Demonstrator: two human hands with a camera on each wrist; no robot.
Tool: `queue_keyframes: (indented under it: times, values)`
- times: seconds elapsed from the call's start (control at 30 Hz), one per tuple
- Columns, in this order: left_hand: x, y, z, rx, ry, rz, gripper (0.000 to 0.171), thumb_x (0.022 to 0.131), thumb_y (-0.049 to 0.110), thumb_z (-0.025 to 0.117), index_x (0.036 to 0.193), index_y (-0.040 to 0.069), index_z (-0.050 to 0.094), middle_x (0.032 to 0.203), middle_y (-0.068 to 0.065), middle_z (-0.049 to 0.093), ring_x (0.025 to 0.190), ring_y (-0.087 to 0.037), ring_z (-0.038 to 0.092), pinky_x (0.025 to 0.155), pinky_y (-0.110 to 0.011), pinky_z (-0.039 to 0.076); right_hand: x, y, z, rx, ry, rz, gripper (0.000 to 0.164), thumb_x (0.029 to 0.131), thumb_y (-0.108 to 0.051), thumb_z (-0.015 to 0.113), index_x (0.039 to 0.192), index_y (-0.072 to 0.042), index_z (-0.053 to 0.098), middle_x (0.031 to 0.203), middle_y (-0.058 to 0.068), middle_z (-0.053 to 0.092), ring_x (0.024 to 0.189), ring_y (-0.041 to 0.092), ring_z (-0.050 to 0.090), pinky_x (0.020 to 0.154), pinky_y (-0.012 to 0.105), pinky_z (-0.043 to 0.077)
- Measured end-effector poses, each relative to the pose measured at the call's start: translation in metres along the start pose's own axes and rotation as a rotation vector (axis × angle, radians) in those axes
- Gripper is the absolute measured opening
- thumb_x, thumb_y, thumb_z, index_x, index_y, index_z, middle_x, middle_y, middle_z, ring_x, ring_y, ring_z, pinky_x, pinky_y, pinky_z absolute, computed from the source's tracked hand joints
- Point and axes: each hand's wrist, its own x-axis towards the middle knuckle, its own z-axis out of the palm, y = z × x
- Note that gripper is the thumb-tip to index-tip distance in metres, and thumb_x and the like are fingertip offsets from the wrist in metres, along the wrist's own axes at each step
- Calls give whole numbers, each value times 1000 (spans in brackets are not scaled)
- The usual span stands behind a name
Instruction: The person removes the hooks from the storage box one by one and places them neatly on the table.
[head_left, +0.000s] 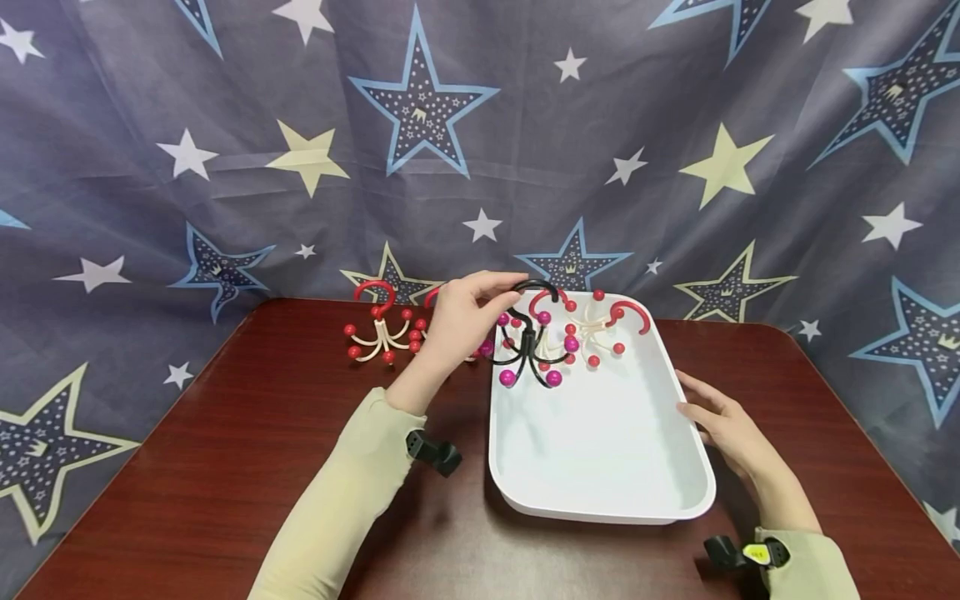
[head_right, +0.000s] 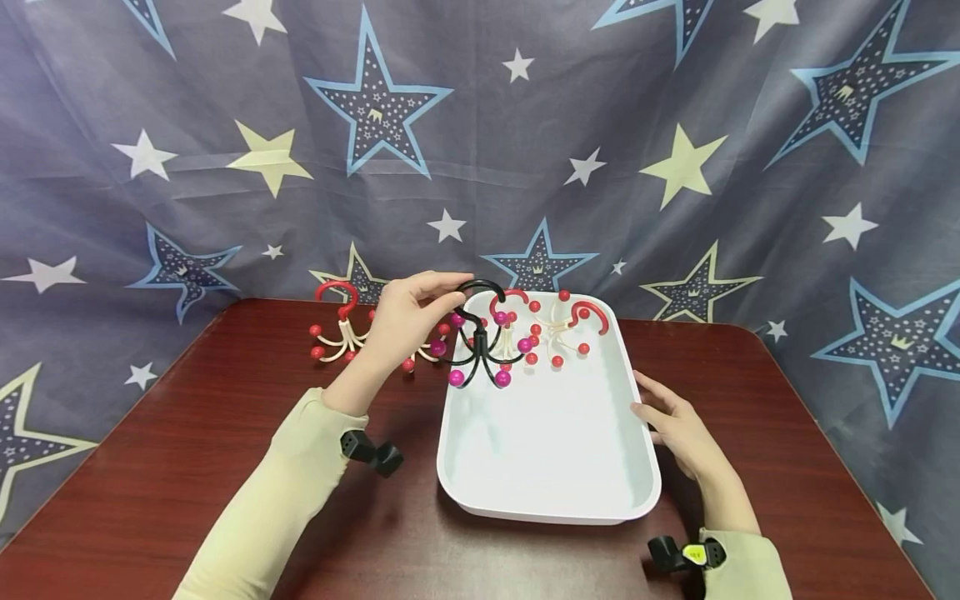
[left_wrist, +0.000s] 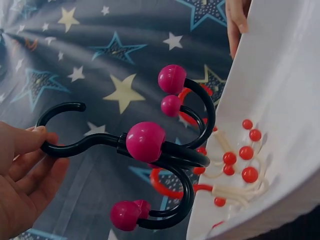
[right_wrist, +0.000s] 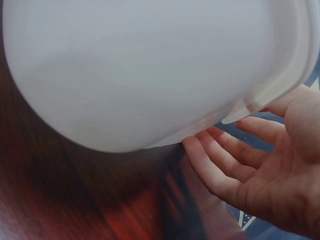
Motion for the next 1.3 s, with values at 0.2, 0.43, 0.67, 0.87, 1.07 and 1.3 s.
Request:
queue_keyframes:
  times: [0.2, 0.43, 0.67, 0.87, 1.07, 1.3]
  values:
    - [-6, -3, -20, -3, 55, -26, 24, 84, 15, 69, 108, 14, 72, 99, -5, 73, 80, -12, 67, 68, -19, 47, 0, 0, 0, 1, 2, -5, 63, 96, -24, 52, 148, -3, 22, 119, 15, 53, 87, 1, 62, 71, 30, 55]
    - [-17, -15, -42, 35, 102, -42, 24, 83, 13, 70, 107, 15, 72, 98, -6, 73, 74, -8, 57, 62, -17, 42, -1, -1, 0, 0, 2, 3, 64, 96, -25, 52, 148, -4, 22, 124, 22, 50, 87, 2, 62, 71, 30, 55]
    - [-30, -32, -56, 56, 117, -76, 24, 84, 15, 69, 108, 15, 72, 104, -5, 72, 87, -8, 63, 68, -15, 46, 0, 0, 0, -5, 7, 10, 64, 96, -25, 52, 148, -4, 22, 125, 24, 49, 87, 1, 62, 71, 30, 55]
    - [-40, -43, -65, 101, 148, -114, 25, 83, 16, 71, 108, 15, 72, 99, -5, 73, 71, 1, 55, 57, -15, 39, 0, 0, 0, -3, 4, 6, 64, 96, -25, 52, 148, -4, 22, 127, 26, 48, 87, 1, 62, 72, 30, 55]
    - [-50, -54, -72, 146, 163, -174, 24, 83, 15, 71, 107, 16, 72, 91, -6, 73, 61, -5, 49, 51, -18, 34, 0, 0, 0, -2, 3, 7, 64, 96, -25, 52, 148, -5, 22, 128, 27, 47, 87, 2, 62, 72, 30, 55]
    - [-60, -66, -74, 159, 163, -227, 25, 83, 16, 71, 107, 13, 72, 93, -8, 73, 66, 9, 59, 68, -22, 48, 0, 0, 1, -2, 6, 1, 63, 96, -25, 52, 148, -4, 22, 129, 29, 45, 87, 2, 62, 72, 30, 55]
